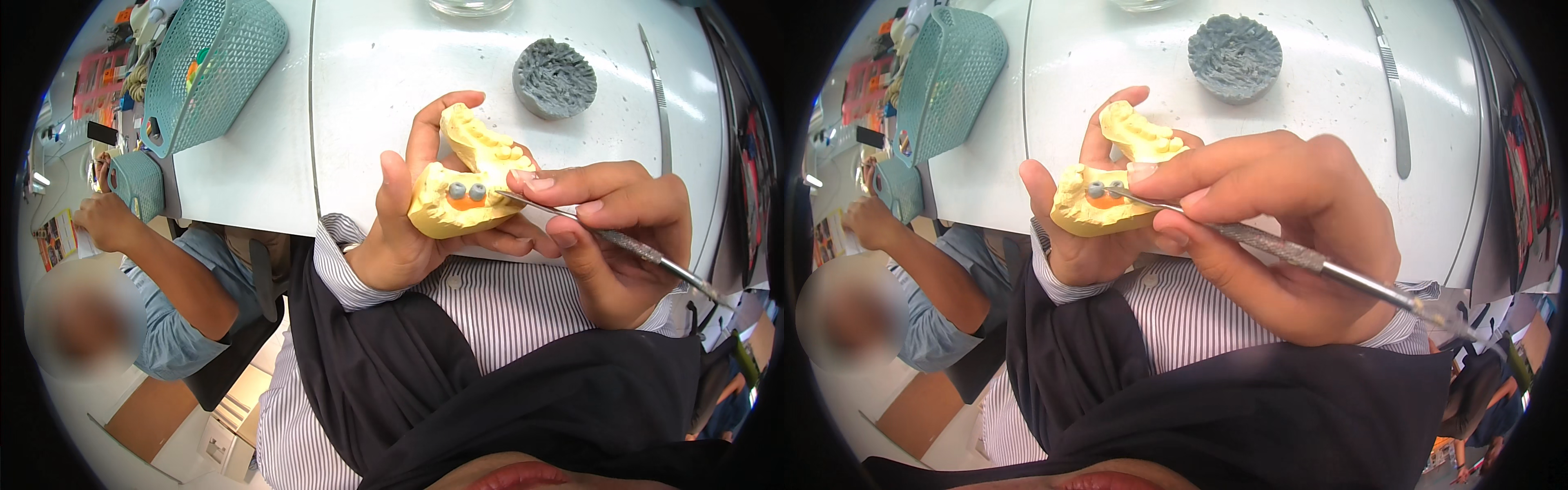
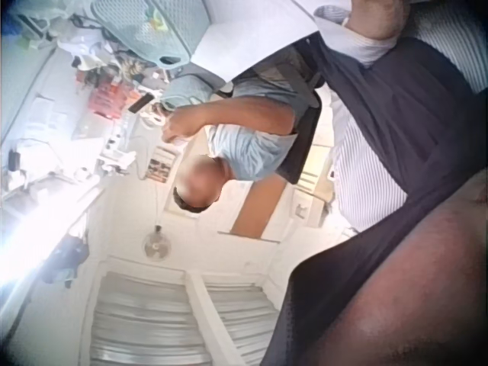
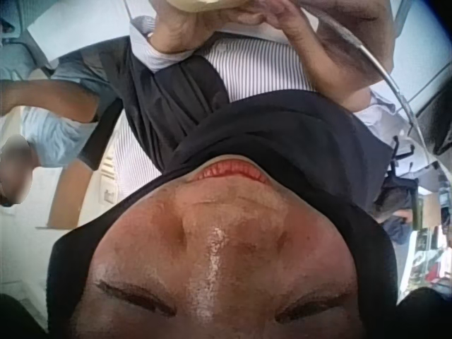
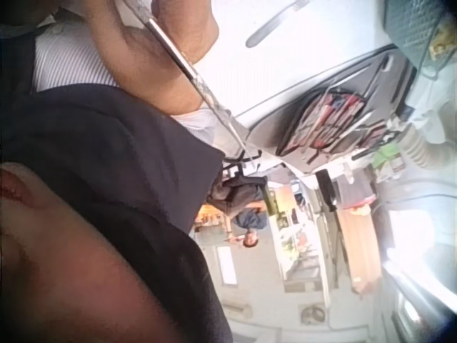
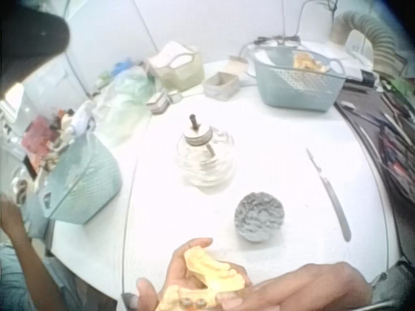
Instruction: The person holds a yellow dental model in their left hand and uses a metal carving tool in their right hand to shape and smooth the surface of the model. They rotate the model to access different angles while working on the teeth and gum areas.
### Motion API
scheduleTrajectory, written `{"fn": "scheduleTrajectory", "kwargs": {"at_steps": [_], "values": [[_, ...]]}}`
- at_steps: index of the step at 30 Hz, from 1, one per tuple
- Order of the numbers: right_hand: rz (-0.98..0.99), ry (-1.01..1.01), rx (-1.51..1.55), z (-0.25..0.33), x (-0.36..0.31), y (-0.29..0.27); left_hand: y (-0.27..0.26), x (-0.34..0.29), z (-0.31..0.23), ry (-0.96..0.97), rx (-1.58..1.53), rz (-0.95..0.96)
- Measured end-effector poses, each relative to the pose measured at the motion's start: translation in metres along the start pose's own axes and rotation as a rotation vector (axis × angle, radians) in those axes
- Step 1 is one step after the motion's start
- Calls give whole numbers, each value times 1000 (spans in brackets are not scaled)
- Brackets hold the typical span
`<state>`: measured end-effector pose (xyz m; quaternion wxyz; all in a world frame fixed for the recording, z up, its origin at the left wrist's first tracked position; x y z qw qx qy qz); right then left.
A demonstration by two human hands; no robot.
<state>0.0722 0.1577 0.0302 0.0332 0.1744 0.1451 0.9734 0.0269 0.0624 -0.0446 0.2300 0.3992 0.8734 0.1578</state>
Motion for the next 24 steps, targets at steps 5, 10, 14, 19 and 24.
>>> {"fn": "scheduleTrajectory", "kwargs": {"at_steps": [5, 10, 14, 19, 24], "values": [[93, -63, -168, 8, -2, 5, 4, -1, 0, -28, 42, 12], [248, -40, -373, 9, 1, 19, 1, -3, 4, 2, 65, 5], [255, -145, -393, 13, -3, 24, 0, -3, 4, 101, 96, 10], [242, -206, -404, 12, -5, 27, -5, -4, 5, 97, 90, -2], [219, -179, -426, 7, -3, 25, -11, 0, 10, 103, 98, 7]]}}
Point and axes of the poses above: each hand's wrist, its own x-axis towards the middle knuckle, its own y-axis out of the palm, z = x × y, the point moved 9 cm from there along x, towards the middle knuckle, and after that the axes turned 15 degrees about x, right-handed, at the moved point
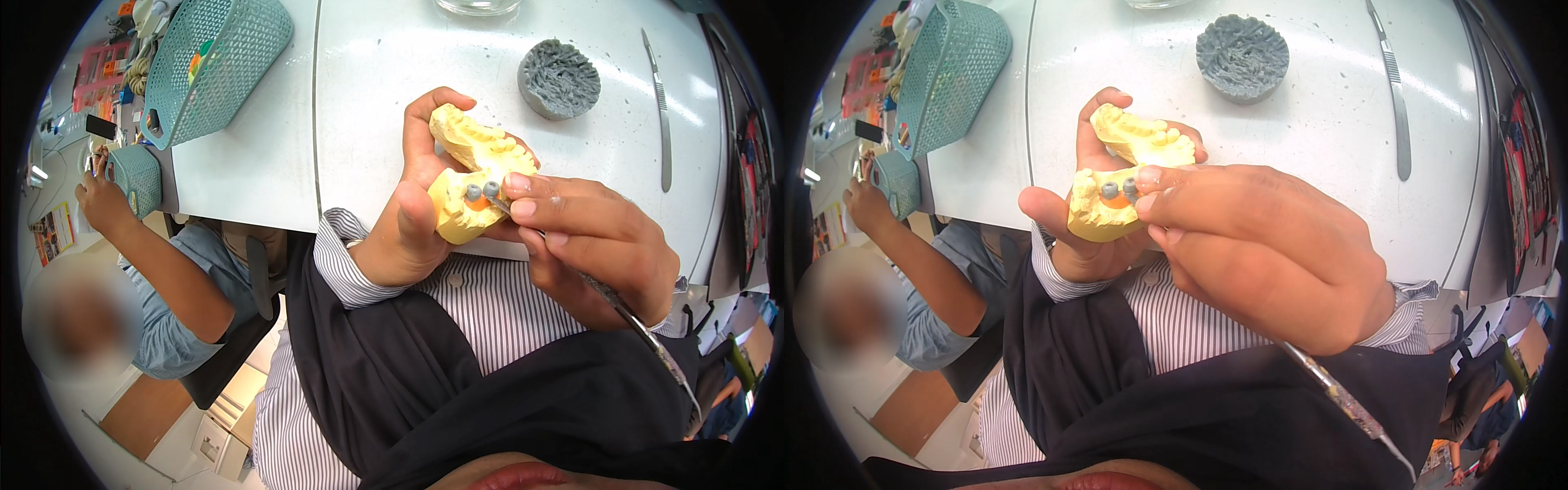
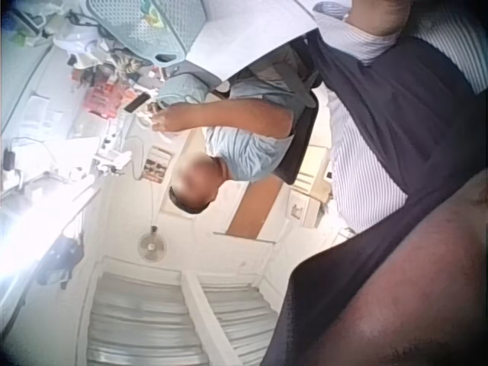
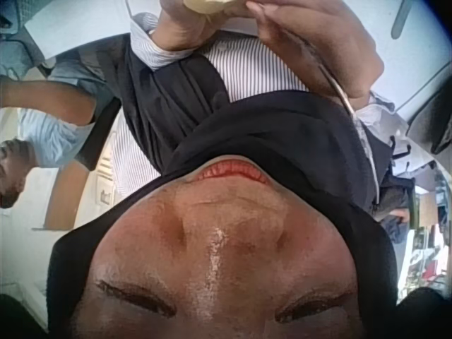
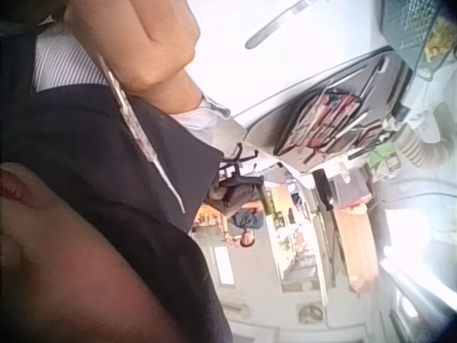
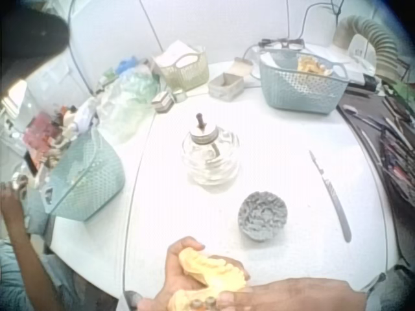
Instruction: The person holds a yellow dental model in their left hand and uses a metal carving tool in their right hand to shape and smooth the surface of the model. They rotate the model to access different angles while working on the teeth and gum areas.
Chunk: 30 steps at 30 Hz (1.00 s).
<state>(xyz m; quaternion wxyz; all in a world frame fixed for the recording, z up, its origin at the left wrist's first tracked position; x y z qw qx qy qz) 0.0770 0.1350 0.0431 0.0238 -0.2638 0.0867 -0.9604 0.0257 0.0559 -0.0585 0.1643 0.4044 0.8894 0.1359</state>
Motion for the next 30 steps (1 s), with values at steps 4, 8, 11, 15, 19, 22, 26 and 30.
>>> {"fn": "scheduleTrajectory", "kwargs": {"at_steps": [4, 8, 11, 15, 19, 22, 26, 30], "values": [[-23, 41, 55, -5, -2, -2, -3, -1, 0, 9, 48, -26], [-14, 18, 63, -7, -2, -2, -2, 1, -1, -3, 62, -37], [14, 20, 49, -10, -1, -2, -5, 3, 1, 14, 67, -38], [3, 83, 52, -13, -3, -1, -8, 2, -1, 22, 92, -88], [9, 83, 76, -13, -1, -3, -11, -1, -8, 64, 87, -150], [8, 94, 107, -21, 3, 2, -22, 0, -14, 196, 101, -138], [-31, 84, 129, -29, 5, 11, -37, 1, -16, 393, 78, -39], [-29, 48, 97, -24, 3, 9, -29, 3, -19, 402, 68, -42]]}}
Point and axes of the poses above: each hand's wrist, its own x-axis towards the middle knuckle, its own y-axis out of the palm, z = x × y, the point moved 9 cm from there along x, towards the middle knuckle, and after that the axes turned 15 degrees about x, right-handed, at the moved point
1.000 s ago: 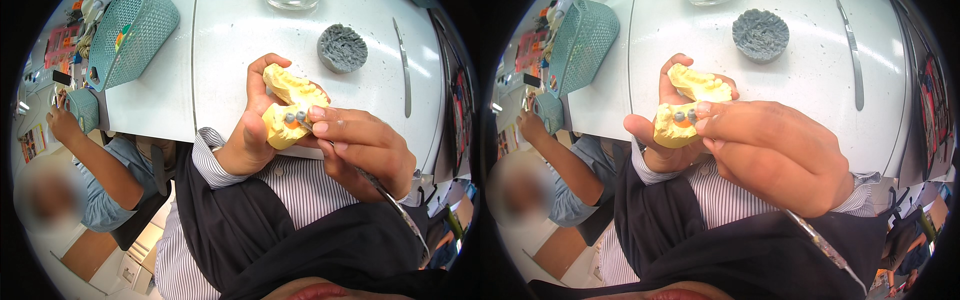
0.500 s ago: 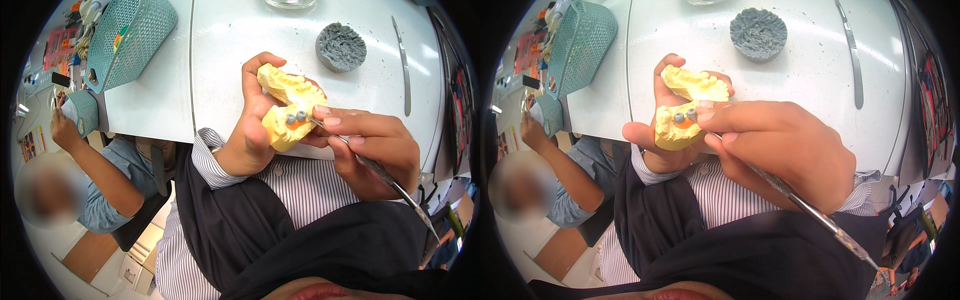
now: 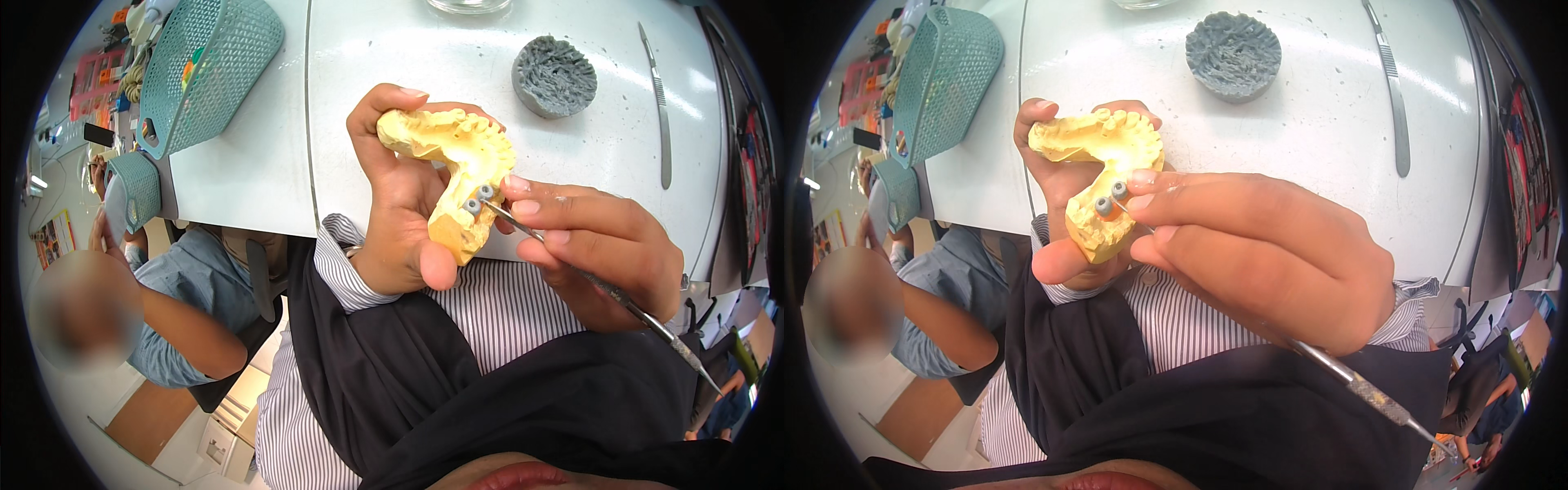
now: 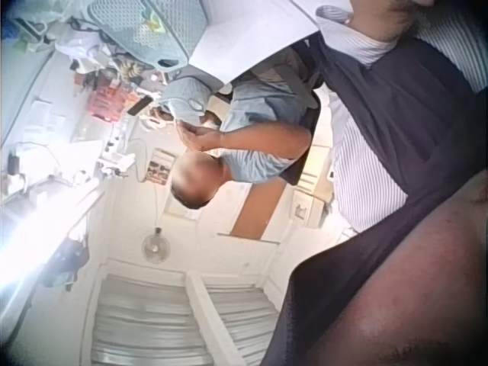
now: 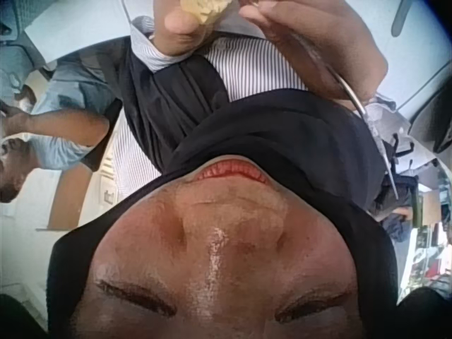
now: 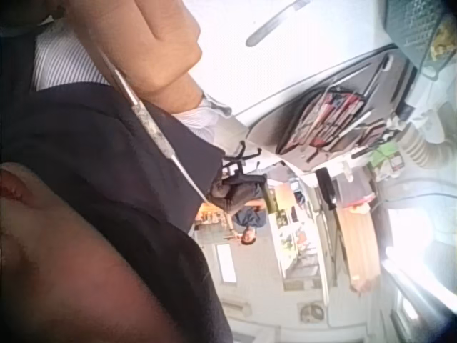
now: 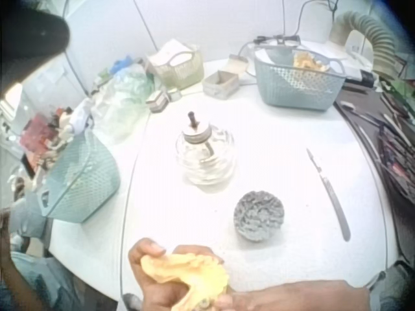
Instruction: The person holds a yellow dental model in their left hand and uses a metal carving tool in their right hand to shape and smooth the surface of the model. They rotate the model to access different angles while working on the teeth and gum areas.
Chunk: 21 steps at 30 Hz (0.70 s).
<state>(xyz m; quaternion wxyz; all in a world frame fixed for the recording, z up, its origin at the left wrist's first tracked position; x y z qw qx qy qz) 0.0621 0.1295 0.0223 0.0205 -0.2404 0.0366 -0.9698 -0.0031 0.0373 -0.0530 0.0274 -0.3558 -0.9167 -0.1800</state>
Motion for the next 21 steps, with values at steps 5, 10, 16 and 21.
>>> {"fn": "scheduleTrajectory", "kwargs": {"at_steps": [5, 10, 16, 21], "values": [[25, -64, -67, 28, 0, -14, 12, -2, -16, -35, 31, -63], [-39, -116, -93, 30, -1, -13, 14, -1, -15, -52, 35, -75], [-66, -134, -74, 31, -2, -15, 15, 0, -17, -54, 48, -94], [-74, -163, -71, 29, -3, -15, 17, 1, -16, -55, 54, -90]]}}
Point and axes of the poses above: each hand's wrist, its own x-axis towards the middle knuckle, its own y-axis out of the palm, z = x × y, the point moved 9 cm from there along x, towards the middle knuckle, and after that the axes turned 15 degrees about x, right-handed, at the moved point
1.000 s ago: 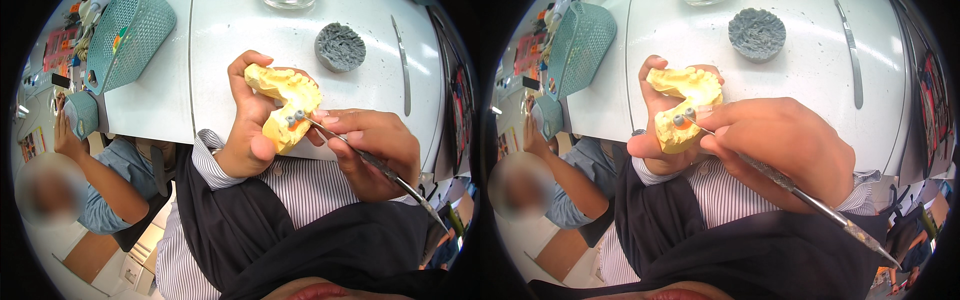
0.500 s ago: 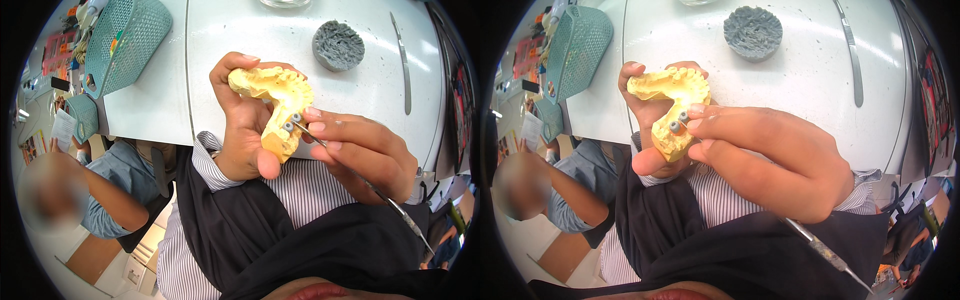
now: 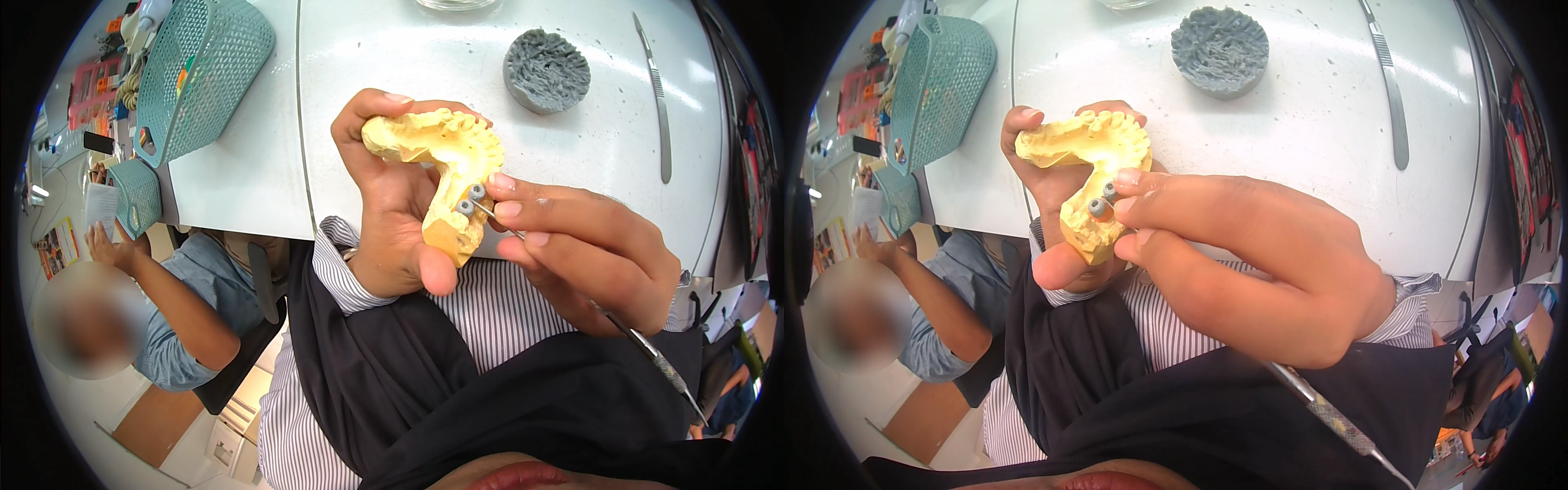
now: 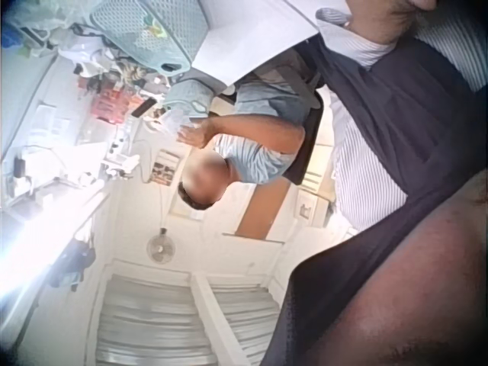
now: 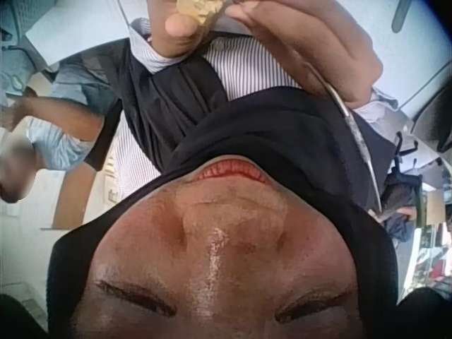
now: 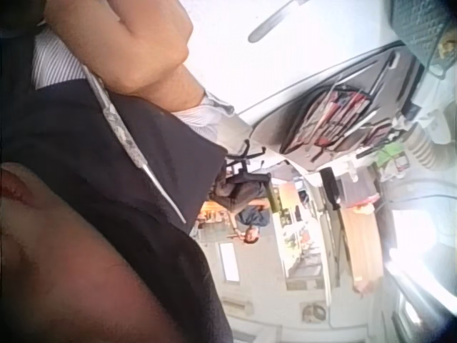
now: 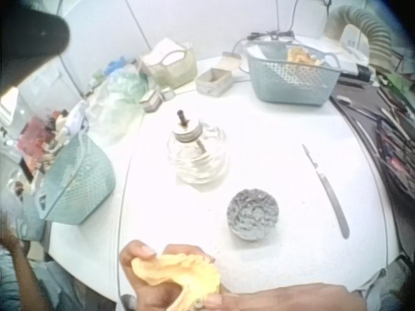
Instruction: The person holds a yellow dental model in their left hand and uses a metal carving tool in their right hand to shape and smooth the surface of the model. They rotate the model to access different angles while working on the teeth and gum areas.
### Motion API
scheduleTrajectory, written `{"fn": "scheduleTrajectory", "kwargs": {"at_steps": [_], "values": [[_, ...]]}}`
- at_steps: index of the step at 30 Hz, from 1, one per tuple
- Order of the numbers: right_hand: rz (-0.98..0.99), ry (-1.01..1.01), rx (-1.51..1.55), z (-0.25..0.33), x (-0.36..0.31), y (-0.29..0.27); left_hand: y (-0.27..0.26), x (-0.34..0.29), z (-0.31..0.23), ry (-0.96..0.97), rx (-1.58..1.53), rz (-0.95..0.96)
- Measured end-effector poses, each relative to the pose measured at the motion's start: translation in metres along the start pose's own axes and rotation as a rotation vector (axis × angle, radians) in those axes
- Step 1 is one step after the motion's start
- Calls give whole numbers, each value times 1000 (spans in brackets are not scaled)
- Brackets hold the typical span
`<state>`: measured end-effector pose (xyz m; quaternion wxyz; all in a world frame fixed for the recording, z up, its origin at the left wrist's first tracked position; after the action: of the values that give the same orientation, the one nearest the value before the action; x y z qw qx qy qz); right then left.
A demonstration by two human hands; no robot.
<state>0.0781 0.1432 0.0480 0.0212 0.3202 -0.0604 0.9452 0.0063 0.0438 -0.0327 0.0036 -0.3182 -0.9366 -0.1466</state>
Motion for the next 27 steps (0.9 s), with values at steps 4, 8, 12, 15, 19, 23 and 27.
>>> {"fn": "scheduleTrajectory", "kwargs": {"at_steps": [4, 8, 12, 15, 19, 23, 27], "values": [[3, -15, 4, -2, -1, 1, -1, 0, 1, 6, 5, -2], [14, -2, 4, -4, -2, 0, -1, 2, 3, 15, 21, -1], [33, 5, 16, -4, -2, 1, -2, 1, 0, 22, 28, -9], [36, 26, 18, -4, -1, 1, -2, 1, 0, 16, 32, -18], [38, 69, 19, -4, 1, 0, -1, 0, 1, -11, 31, -44], [5, 164, 96, -10, -1, -4, 0, -1, 4, -104, 1, -122], [31, 179, 102, -10, 1, -4, 1, 1, 2, 24, 23, -2]]}}
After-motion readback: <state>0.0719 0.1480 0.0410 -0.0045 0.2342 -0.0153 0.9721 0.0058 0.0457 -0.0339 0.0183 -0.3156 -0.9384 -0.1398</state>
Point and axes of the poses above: each hand's wrist, its own x-axis towards the middle knuckle, its own y-axis out of the palm, z = x × y, the point moved 9 cm from there along x, towards the middle knuckle, and after that the axes turned 15 degrees about x, right-handed, at the moved point
